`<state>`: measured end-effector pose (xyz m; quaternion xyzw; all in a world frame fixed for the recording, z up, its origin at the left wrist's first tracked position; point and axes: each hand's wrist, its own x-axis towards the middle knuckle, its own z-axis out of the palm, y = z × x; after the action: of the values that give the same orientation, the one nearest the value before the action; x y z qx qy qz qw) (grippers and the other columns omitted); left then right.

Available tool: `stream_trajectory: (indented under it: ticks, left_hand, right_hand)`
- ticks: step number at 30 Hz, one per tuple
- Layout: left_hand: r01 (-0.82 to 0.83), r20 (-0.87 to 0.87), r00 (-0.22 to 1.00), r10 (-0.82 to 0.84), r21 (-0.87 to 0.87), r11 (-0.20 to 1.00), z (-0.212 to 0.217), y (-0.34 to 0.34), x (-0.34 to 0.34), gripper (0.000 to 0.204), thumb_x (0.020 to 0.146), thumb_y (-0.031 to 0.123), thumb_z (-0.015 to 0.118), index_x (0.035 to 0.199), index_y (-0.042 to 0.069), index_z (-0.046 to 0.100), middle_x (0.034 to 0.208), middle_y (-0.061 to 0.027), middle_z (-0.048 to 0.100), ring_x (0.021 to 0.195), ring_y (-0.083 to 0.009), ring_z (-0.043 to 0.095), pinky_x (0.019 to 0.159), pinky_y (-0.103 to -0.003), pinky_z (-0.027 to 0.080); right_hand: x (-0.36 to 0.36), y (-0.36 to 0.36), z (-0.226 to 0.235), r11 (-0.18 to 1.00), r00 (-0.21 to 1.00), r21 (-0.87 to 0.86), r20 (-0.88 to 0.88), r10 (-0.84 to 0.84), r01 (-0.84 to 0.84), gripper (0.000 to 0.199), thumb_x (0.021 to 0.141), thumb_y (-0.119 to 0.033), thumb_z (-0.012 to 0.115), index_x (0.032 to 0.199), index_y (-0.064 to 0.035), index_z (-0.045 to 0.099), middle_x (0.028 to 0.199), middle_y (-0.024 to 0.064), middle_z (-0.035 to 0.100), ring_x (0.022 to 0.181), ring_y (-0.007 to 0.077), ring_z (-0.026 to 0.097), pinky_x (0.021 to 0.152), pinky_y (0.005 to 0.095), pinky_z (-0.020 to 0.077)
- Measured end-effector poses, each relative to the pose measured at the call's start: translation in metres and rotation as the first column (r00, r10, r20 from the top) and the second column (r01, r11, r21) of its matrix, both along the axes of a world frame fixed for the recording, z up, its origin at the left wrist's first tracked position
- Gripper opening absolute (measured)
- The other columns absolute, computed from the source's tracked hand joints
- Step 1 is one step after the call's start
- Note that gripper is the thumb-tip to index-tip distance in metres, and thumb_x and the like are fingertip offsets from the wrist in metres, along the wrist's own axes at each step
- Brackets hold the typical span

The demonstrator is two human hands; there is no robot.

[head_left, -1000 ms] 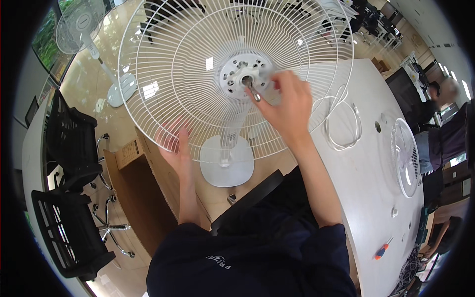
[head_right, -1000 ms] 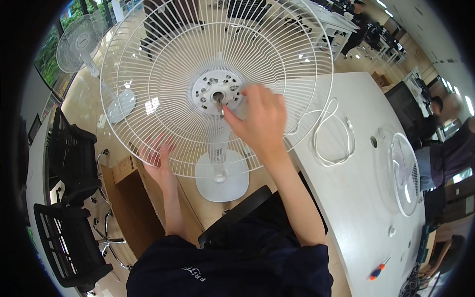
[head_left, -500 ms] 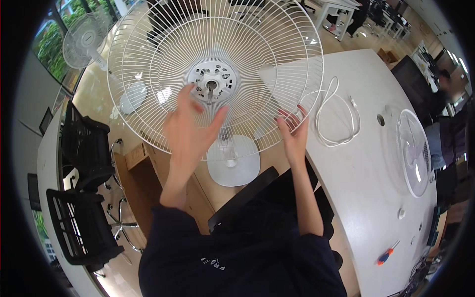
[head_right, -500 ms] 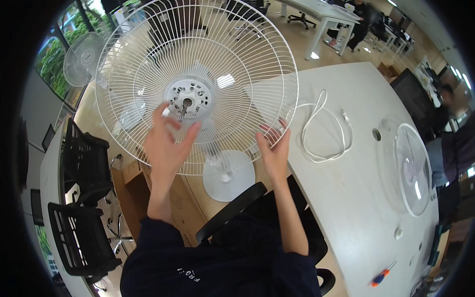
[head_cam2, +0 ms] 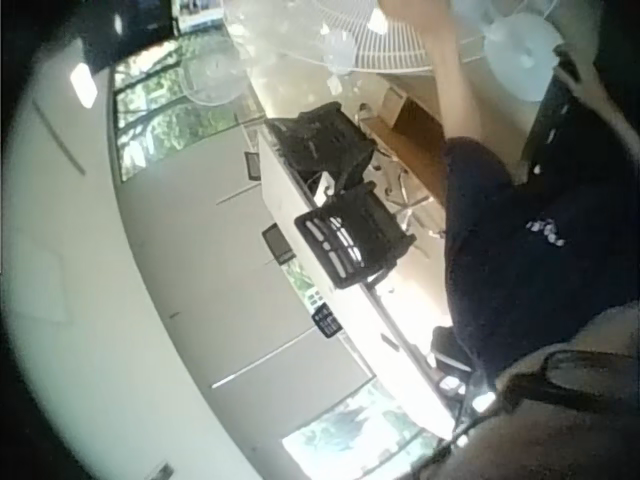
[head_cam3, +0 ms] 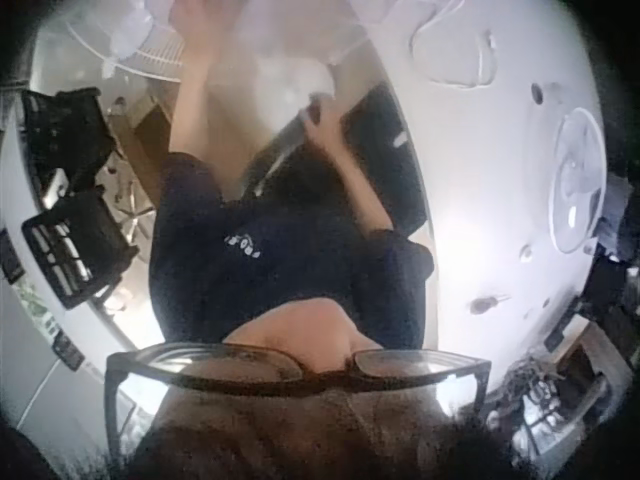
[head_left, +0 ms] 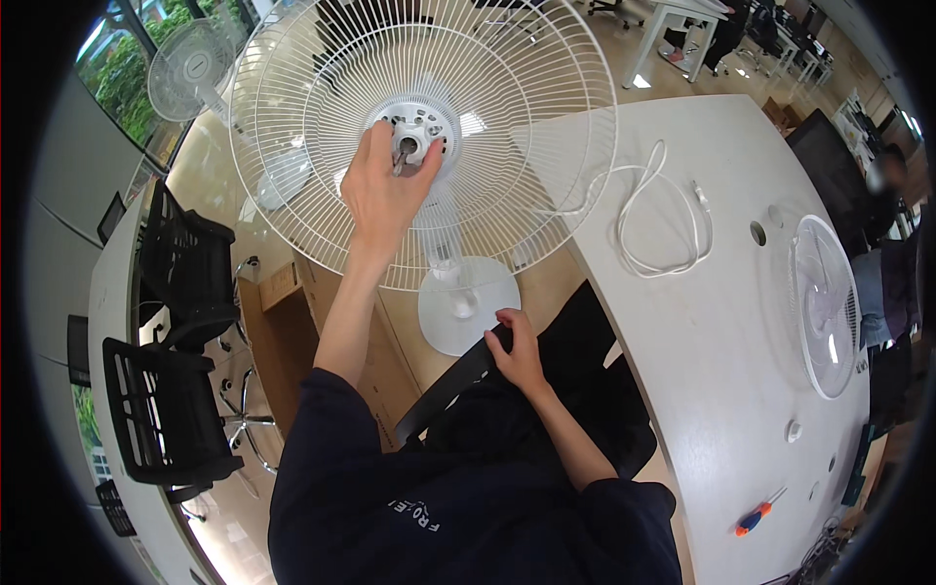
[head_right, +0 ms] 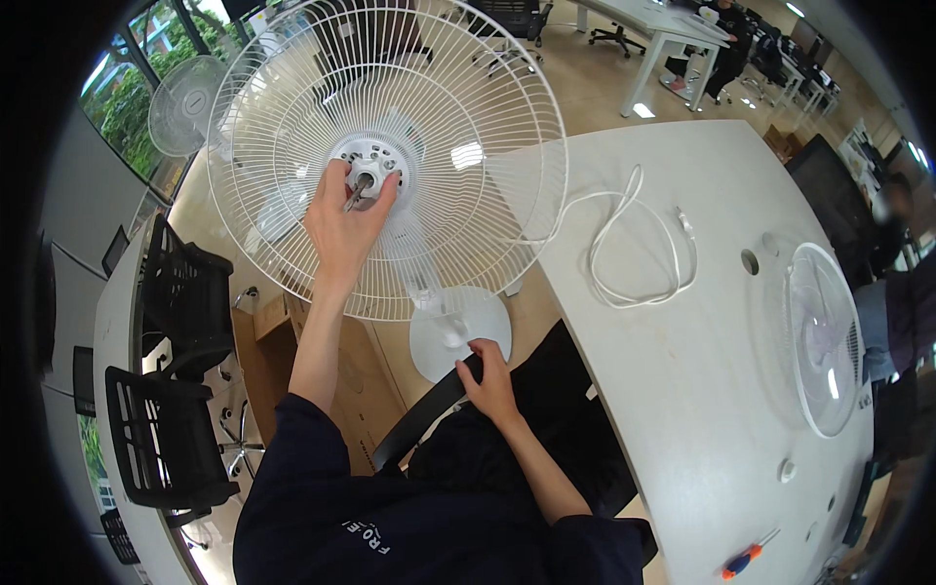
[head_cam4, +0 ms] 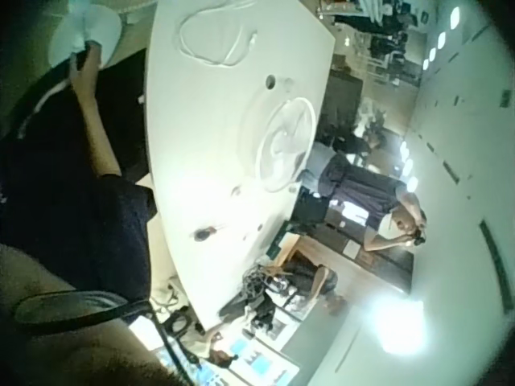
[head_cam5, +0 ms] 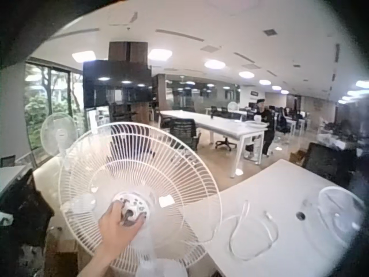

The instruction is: Assembling a floor fan by mounting the rear grille to the motor and securing it with a locking nut.

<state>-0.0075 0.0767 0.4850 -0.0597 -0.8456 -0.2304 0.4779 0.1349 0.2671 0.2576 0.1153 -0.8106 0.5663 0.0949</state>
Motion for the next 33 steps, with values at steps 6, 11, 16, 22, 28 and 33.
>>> stream_trajectory:
  ticks: [6, 11, 16, 22, 28, 33]
  left_hand:
    - [0.164, 0.037, 0.986, -0.165, 0.023, 0.986, 0.000, -0.014, -0.003, 0.039, 0.072, 0.023, 0.082, 0.091, 0.002, 0.055, 0.076, -0.0097, 0.061, 0.062, -0.0212, 0.059, 0.055, -0.032, 0.047]
    - [0.207, -0.055, 0.977, -0.204, 0.052, 0.977, -0.003, -0.012, -0.002, 0.040, 0.074, 0.022, 0.081, 0.096, 0.000, 0.056, 0.079, -0.0112, 0.061, 0.065, -0.0220, 0.059, 0.057, -0.032, 0.047]
    - [0.193, -0.065, 0.980, -0.187, 0.093, 0.977, -0.005, -0.013, 0.002, 0.038, 0.074, 0.020, 0.080, 0.095, 0.000, 0.055, 0.079, -0.0118, 0.059, 0.064, -0.0240, 0.057, 0.057, -0.033, 0.046]
    - [0.255, -0.076, 0.966, -0.249, 0.083, 0.963, -0.013, -0.014, -0.011, 0.030, 0.071, 0.013, 0.075, 0.090, 0.002, 0.053, 0.082, -0.0125, 0.053, 0.072, -0.0319, 0.051, 0.066, -0.039, 0.040]
    - [0.388, -0.002, 0.918, -0.398, -0.215, 0.896, 0.006, -0.037, -0.013, 0.040, 0.068, 0.010, 0.073, 0.102, 0.002, 0.053, 0.095, -0.0138, 0.053, 0.086, -0.0317, 0.050, 0.076, -0.039, 0.038]
    - [0.464, 0.131, 0.879, -0.458, -0.454, 0.761, 0.021, -0.059, -0.013, 0.055, 0.068, 0.018, 0.080, 0.112, 0.002, 0.051, 0.100, -0.0139, 0.054, 0.092, -0.0317, 0.053, 0.081, -0.040, 0.038]
  right_hand:
    - [0.002, -0.008, -0.012, 0.997, 0.993, 0.064, -0.114, 0.044, -0.037, 0.031, 0.082, -0.009, 0.069, 0.109, 0.0009, 0.056, 0.109, 0.0164, 0.057, 0.104, 0.0308, 0.059, 0.089, 0.0366, 0.0474]
    - [-0.015, -0.018, 0.018, 0.907, 0.995, -0.409, 0.032, -0.099, 0.104, 0.040, 0.087, -0.011, 0.067, 0.123, -0.0009, 0.052, 0.117, 0.0126, 0.058, 0.107, 0.0247, 0.059, 0.092, 0.0355, 0.0473]
    - [-0.077, -0.011, 0.101, 0.724, 0.976, -0.680, -0.061, -0.209, 0.112, 0.053, 0.096, -0.019, 0.059, 0.141, -0.0021, 0.036, 0.131, 0.0120, 0.051, 0.122, 0.0228, 0.051, 0.096, 0.0377, 0.0450]
    - [-0.095, -0.008, 0.107, 0.704, 0.992, -0.702, 0.040, -0.116, 0.110, 0.035, 0.102, -0.024, 0.048, 0.121, 0.0058, 0.051, 0.103, 0.0157, 0.066, 0.087, 0.0222, 0.069, 0.064, 0.0312, 0.0587]
    - [-0.093, -0.001, 0.118, 0.736, 0.993, -0.666, 0.067, -0.101, 0.120, 0.036, 0.102, -0.026, 0.048, 0.119, 0.0056, 0.050, 0.104, 0.0192, 0.065, 0.086, 0.0265, 0.069, 0.067, 0.0354, 0.0592]
    - [-0.091, -0.007, 0.128, 0.713, 0.988, -0.684, 0.110, -0.106, 0.152, 0.036, 0.101, -0.027, 0.050, 0.118, 0.0055, 0.051, 0.101, 0.0174, 0.067, 0.084, 0.0237, 0.070, 0.064, 0.0310, 0.0575]
